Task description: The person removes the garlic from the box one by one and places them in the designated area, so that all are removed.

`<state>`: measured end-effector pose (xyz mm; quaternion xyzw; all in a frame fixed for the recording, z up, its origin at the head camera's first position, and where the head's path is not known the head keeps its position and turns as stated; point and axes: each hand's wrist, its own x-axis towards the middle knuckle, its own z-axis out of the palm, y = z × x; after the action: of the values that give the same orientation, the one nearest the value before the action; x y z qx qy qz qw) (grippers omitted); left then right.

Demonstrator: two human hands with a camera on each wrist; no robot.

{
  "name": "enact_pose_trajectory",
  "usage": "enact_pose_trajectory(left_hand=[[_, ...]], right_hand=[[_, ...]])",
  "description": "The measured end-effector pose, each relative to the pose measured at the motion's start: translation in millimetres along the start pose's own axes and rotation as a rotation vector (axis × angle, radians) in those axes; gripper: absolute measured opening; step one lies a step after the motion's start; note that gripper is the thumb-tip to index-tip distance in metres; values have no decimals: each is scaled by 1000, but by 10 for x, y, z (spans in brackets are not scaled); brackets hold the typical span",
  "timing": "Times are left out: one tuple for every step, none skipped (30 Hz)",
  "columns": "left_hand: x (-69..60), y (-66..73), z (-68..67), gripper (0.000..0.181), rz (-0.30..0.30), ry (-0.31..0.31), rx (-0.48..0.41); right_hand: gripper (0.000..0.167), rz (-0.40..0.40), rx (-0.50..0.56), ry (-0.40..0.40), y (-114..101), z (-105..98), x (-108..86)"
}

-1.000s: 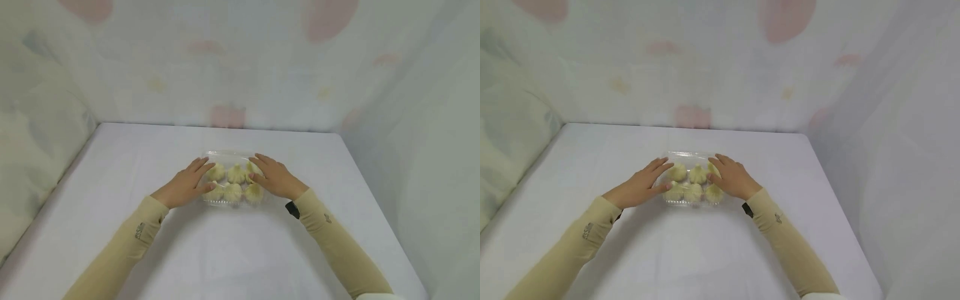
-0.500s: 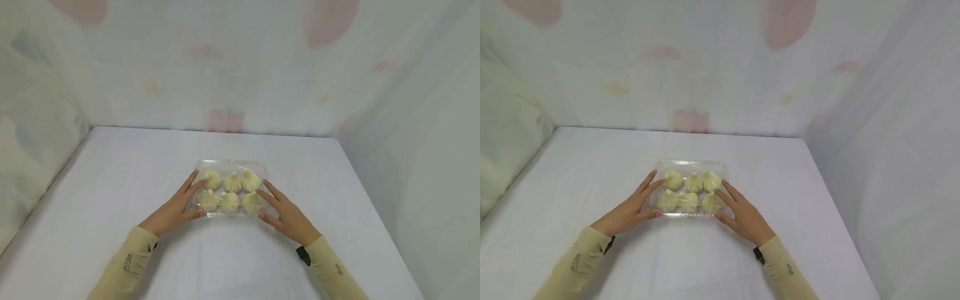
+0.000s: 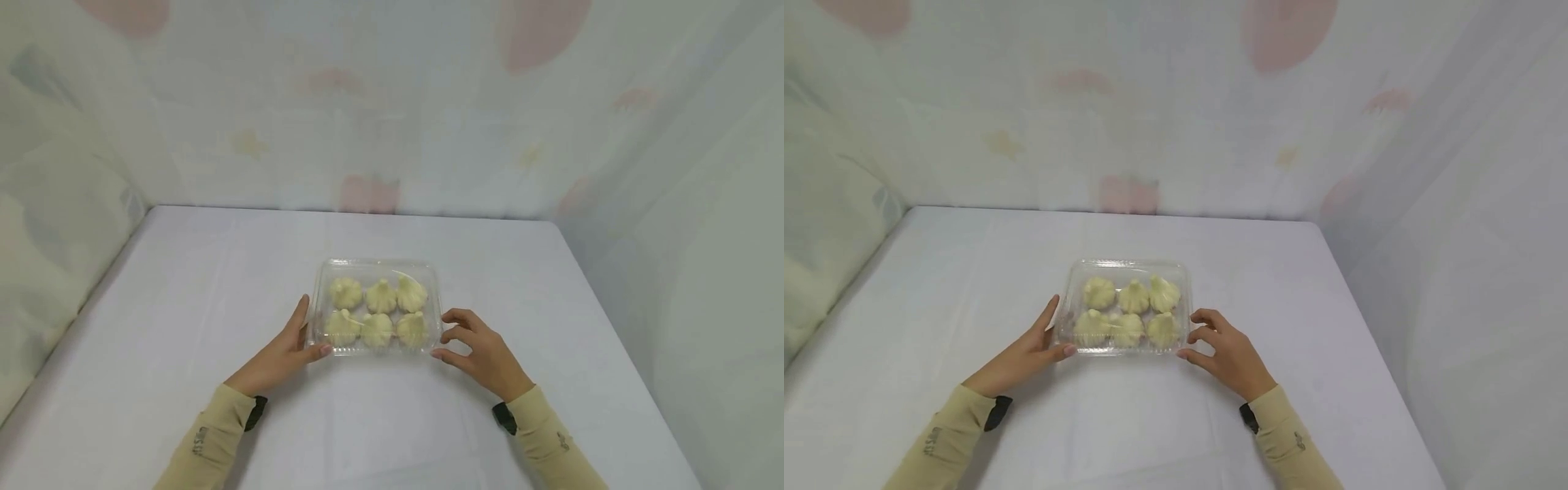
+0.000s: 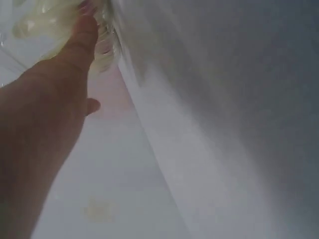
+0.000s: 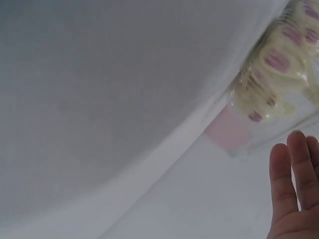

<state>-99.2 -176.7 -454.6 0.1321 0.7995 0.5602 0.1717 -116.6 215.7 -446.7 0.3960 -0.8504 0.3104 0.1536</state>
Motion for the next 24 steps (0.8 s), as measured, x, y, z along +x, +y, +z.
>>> enact_pose_trajectory(left_hand=[[-10,3,-16,108,-9,-17,-38],[-18,5,-32,109,-17,-30,-71],[-24,10,-47,109,-22,-43,-91],[-27,11,-60,110,-29,-54,-108],[-28,10,-72,110,-33,-63,-114],[-26,9,-82,111,-37,-74,-127],[-25,7,-90,112,-37,-85,-134],[-23,3,-97,113,-35,-93,-133],[-21,-2,-103,113,-33,-98,-133],[-18,-9,-110,113,-27,-102,-138],[-16,-15,-116,113,-22,-107,-145],[-16,-21,-123,113,-18,-111,-154],[-17,-28,-129,113,-15,-115,-162],[-19,-34,-134,112,-13,-116,-166],[-22,-39,-137,111,-12,-115,-172],[-25,-44,-139,110,-11,-116,-177],[-29,-48,-140,108,-14,-117,-179],[-33,-53,-139,106,-16,-116,-173],[-36,-58,-138,104,-19,-113,-164],[-37,-61,-134,102,-21,-112,-155],[-38,-64,-131,100,-19,-111,-141],[-38,-67,-128,98,-19,-114,-132],[-39,-69,-124,97,-18,-117,-122],[-41,-68,-121,96,-15,-118,-114]], right_hand=[[26,-6,2,-10,8,-12,-1],[25,-8,1,-22,15,-25,1],[25,-7,-5,-36,20,-38,4],[25,-7,-11,-48,26,-51,6],[25,-5,-6,-60,35,-62,5],[25,-4,-2,-70,43,-72,7],[25,-6,4,-76,49,-82,8],[24,-8,14,-80,55,-91,9],[24,-7,28,-83,59,-103,10],[25,-7,48,-84,62,-112,12],[25,0,70,-89,64,-124,16],[25,5,90,-96,63,-137,24],[25,12,110,-104,61,-153,34],[25,24,126,-114,60,-168,43],[25,35,140,-125,59,-183,54],[25,45,150,-136,56,-196,64],[24,53,152,-145,54,-207,72],[24,60,152,-151,52,-215,78],[23,67,146,-155,51,-218,80],[23,70,139,-155,51,-217,77],[23,68,130,-152,52,-211,70],[23,64,117,-145,50,-201,61],[24,53,102,-133,51,-187,50],[24,34,87,-120,51,-171,38]])
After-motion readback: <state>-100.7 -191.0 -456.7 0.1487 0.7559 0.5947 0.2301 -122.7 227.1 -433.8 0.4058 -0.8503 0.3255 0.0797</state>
